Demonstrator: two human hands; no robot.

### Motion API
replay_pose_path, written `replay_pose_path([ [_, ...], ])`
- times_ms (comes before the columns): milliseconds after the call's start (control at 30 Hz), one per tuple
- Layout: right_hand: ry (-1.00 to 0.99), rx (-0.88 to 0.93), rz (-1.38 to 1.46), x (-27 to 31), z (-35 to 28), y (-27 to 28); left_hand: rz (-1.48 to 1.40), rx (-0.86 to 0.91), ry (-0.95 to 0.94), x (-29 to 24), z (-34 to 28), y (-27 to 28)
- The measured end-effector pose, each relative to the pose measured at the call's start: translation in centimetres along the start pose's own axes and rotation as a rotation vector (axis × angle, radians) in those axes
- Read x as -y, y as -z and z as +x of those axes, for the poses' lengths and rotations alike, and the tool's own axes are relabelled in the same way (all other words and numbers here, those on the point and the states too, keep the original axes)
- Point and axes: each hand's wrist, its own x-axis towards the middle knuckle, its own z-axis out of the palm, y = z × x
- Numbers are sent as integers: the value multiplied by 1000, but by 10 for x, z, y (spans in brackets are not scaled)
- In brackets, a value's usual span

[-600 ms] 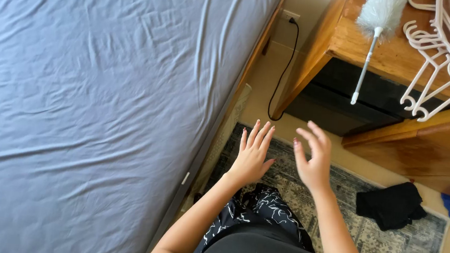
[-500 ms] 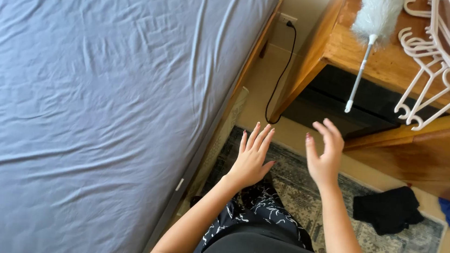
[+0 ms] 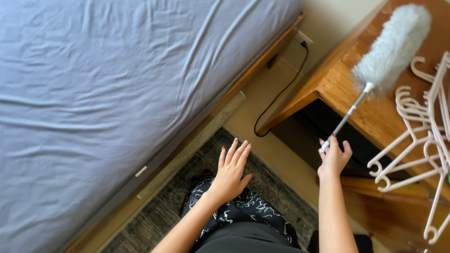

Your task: The person uses a feather duster to wipe the surface of a bed covered with a grey sheet. They move around the bed, dusting the top surface and the edges, and occasionally pull the sheet taut with one hand while dusting with the other.

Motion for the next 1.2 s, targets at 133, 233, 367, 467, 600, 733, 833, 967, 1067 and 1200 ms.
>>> replay_pose_path([
  [133,-104,271,72,9,7,-17,29,-88,94,3,-14,-14],
  [233,-229,299,228,-19,34,-27,64,-139,177,6,-25,-16],
  [367,3,110,-91,-2,-41,-75,75,-179,280,11,-40,-11],
  [467,-5,140,-68,-16,-93,-102,84,-242,340,20,-55,-8],
  [600,-39,383,-141,-39,-173,-117,82,-347,437,29,-78,-5],
  [733,-80,632,-318,-102,-208,-109,-11,-431,497,42,-105,-6],
  [833,-78,943,-463,-165,-228,-106,-183,-563,535,74,-128,-24],
  [967,-6,1345,-997,-212,-287,-113,-918,-1100,842,161,-177,-80],
  [1067,-6,1528,-1133,-213,-343,-117,-898,-1281,1128,210,-222,-100],
  [1200,89,1761,-1256,-248,-379,-113,-920,-1368,1347,224,-260,-71],
])
